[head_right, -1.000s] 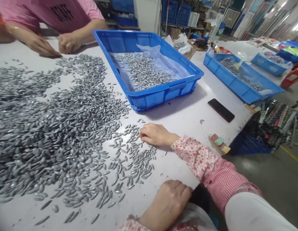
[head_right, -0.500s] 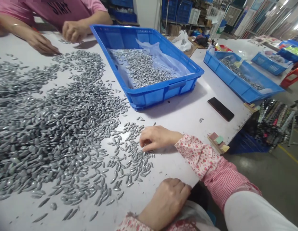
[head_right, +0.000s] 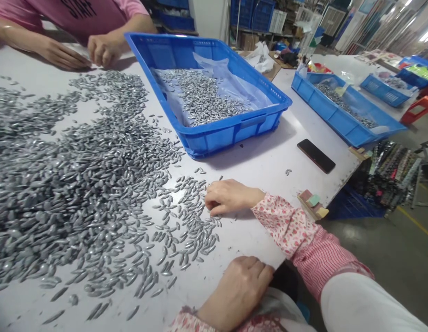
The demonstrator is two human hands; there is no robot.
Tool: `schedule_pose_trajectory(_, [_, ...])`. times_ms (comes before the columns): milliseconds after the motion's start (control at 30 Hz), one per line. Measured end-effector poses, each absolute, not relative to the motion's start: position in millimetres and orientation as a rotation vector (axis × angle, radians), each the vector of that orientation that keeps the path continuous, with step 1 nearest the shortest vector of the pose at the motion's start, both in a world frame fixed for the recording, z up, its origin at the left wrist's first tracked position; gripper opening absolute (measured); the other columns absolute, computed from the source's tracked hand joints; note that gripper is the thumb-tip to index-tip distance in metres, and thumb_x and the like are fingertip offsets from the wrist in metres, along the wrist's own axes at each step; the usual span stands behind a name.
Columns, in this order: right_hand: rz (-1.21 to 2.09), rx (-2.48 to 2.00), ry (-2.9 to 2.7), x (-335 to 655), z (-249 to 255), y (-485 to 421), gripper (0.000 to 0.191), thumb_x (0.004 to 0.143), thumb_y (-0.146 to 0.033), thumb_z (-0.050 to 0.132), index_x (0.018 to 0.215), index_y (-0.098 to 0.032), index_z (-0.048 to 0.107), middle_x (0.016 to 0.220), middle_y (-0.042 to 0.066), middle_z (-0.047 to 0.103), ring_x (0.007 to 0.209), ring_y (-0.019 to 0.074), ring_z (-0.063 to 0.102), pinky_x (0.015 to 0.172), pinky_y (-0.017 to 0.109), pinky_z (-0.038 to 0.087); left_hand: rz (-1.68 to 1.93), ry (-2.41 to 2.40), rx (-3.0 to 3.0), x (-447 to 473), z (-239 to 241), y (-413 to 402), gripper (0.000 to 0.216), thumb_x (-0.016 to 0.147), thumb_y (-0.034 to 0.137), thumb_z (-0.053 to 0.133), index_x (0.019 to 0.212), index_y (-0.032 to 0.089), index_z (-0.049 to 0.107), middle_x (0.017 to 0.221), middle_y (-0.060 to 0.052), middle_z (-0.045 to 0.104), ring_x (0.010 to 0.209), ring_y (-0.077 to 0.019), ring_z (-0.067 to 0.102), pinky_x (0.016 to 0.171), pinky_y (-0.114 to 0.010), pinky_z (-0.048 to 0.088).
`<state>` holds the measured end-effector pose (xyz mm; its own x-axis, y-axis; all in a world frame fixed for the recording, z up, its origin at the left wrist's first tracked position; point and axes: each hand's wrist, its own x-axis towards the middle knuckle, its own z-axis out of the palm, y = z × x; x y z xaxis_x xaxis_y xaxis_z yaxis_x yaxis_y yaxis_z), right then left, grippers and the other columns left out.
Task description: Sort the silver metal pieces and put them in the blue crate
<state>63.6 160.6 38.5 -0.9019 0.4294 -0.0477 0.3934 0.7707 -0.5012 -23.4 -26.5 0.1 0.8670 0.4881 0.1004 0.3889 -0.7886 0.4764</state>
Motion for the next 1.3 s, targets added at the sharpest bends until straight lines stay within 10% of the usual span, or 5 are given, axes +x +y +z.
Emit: schedule_pose_trajectory(1300, [0.879,-0.624,-2.808,54,29,160,0.013,0.089,-0.026,0.067,0.079,-0.018,0.066,0.082,0.001,0.062,0.084,0.0152,0.053,0.075,0.026,0.036,0.318,0.637,2.589,-22,0,-27,0.013,0.092,0.017,0.063,0.088,0.016,0.05,0.083,-0.001,0.063,0.072,-0.0219,0.06,0.058,-0.035,0.048])
